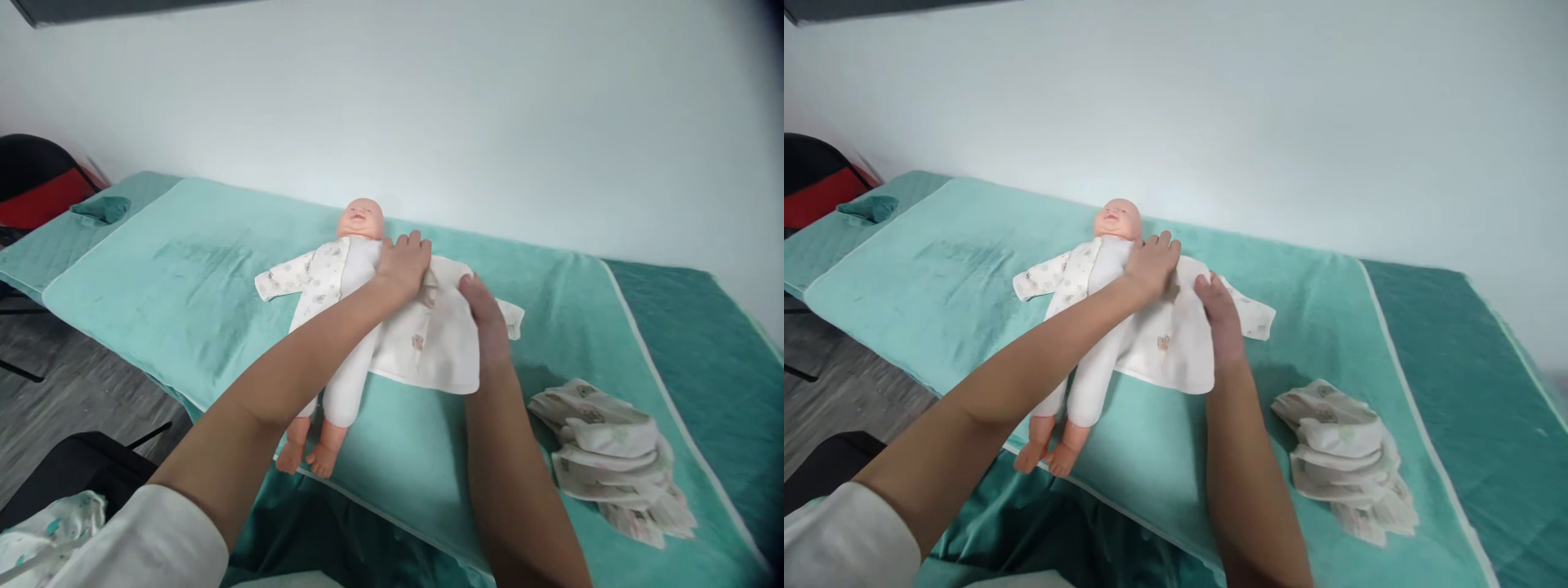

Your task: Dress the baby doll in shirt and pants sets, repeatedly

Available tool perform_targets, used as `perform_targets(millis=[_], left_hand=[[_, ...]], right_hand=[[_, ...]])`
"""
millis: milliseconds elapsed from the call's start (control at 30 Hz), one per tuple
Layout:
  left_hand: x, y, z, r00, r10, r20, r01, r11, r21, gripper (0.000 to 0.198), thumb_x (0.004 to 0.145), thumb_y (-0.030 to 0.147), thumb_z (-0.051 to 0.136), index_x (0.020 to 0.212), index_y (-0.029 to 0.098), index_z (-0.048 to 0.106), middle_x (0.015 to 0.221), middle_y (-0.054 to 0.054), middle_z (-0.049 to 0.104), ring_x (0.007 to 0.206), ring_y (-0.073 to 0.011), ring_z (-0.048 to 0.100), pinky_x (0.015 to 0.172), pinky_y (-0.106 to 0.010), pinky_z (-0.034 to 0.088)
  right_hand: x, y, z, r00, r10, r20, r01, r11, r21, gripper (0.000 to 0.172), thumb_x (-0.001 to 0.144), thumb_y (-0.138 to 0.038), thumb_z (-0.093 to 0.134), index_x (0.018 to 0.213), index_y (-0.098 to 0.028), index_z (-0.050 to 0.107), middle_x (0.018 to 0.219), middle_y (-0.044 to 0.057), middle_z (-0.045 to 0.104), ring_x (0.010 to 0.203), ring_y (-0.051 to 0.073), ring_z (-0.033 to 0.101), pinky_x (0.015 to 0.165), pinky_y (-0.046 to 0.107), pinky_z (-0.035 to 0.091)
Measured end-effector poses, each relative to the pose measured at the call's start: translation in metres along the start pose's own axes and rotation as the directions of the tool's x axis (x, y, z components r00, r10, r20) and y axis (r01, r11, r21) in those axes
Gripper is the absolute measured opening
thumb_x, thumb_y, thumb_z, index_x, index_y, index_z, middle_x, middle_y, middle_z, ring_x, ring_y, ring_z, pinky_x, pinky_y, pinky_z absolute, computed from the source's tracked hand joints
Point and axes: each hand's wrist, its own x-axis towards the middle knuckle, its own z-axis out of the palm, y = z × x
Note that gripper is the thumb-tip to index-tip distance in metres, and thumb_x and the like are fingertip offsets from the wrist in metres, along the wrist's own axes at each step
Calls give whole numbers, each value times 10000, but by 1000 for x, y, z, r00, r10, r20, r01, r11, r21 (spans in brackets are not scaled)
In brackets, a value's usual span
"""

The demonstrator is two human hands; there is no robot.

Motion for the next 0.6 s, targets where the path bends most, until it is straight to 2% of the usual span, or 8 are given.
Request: perform_targets(millis=[100, 167, 233, 300, 367, 467, 533, 600], left_hand=[[-4, -12, -7, 986, 163, 22, -153, 958, -244, 302, 963, 216, 587, 1250, 160, 659, 1367, -162, 671, 1243, -324, 612, 1022, -465, 480], [-7, -25, -16, 958, 286, 2, -262, 881, -393, 193, 958, 226, 582, 1109, 171, 688, 1185, -114, 745, 1085, -266, 658, 913, -386, 504], [-10, -41, -25, 953, 299, -51, -286, 829, -481, 139, 921, 165, 566, 993, 169, 685, 1042, -79, 764, 921, -213, 662, 812, -336, 499], [-12, -59, -31, 973, 194, -121, -229, 828, -512, 186, 878, 87, 510, 902, 176, 672, 960, -61, 758, 862, -198, 655, 791, -333, 495], [-15, -76, -32, 981, 38, -192, -136, 838, -528, 258, 833, 23, 452, 834, 187, 652, 934, -58, 750, 895, -209, 666, 826, -348, 506], [-27, -97, -28, 953, -161, -255, 4, 852, -524, 257, 816, 11, 455, 829, 198, 631, 1034, -75, 741, 1028, -231, 671, 920, -376, 526], [-43, -106, -21, 929, -243, -278, 51, 830, -555, 224, 853, 47, 476, 899, 202, 632, 1113, -88, 729, 1100, -236, 662, 969, -383, 532], [-65, -112, -10, 913, -280, -296, 48, 795, -605, 195, 915, 108, 481, 992, 207, 629, 1172, -90, 729, 1147, -225, 659, 1018, -378, 532]], right_hand=[[-9, -6, 30, 998, 38, 58, -52, 959, 277, 419, 873, -606, 694, 1173, -325, 613, 1219, 58, 751, 1267, 354, 679, 1009, 534, 600], [-13, -6, 42, 991, 17, 130, -60, 941, 334, 556, 792, -582, 792, 1252, -338, 597, 1312, 58, 721, 1261, 356, 679, 1004, 528, 604], [-16, -3, 46, 975, -8, 224, -72, 936, 344, 700, 731, -545, 871, 1338, -366, 570, 1357, 54, 692, 1208, 338, 698, 970, 503, 614], [-18, 0, 45, 938, -39, 346, -86, 938, 337, 792, 734, -511, 894, 1432, -406, 536, 1404, 47, 656, 1123, 297, 718, 917, 462, 619], [-20, 2, 42, 870, -76, 486, -107, 935, 338, 813, 769, -515, 879, 1492, -426, 518, 1437, 54, 633, 998, 247, 724, 833, 418, 614], [-22, 3, 37, 767, -111, 632, -151, 926, 346, 736, 800, -548, 850, 1467, -380, 586, 1364, 88, 682, 845, 207, 701, 745, 394, 599], [-22, 3, 34, 760, -109, 641, -157, 926, 343, 651, 808, -553, 838, 1399, -351, 653, 1274, 94, 721, 826, 214, 694, 761, 419, 602], [-21, 5, 31, 802, -95, 590, -134, 934, 333, 581, 812, -555, 830, 1338, -345, 697, 1215, 90, 735, 846, 233, 693, 796, 451, 600]])
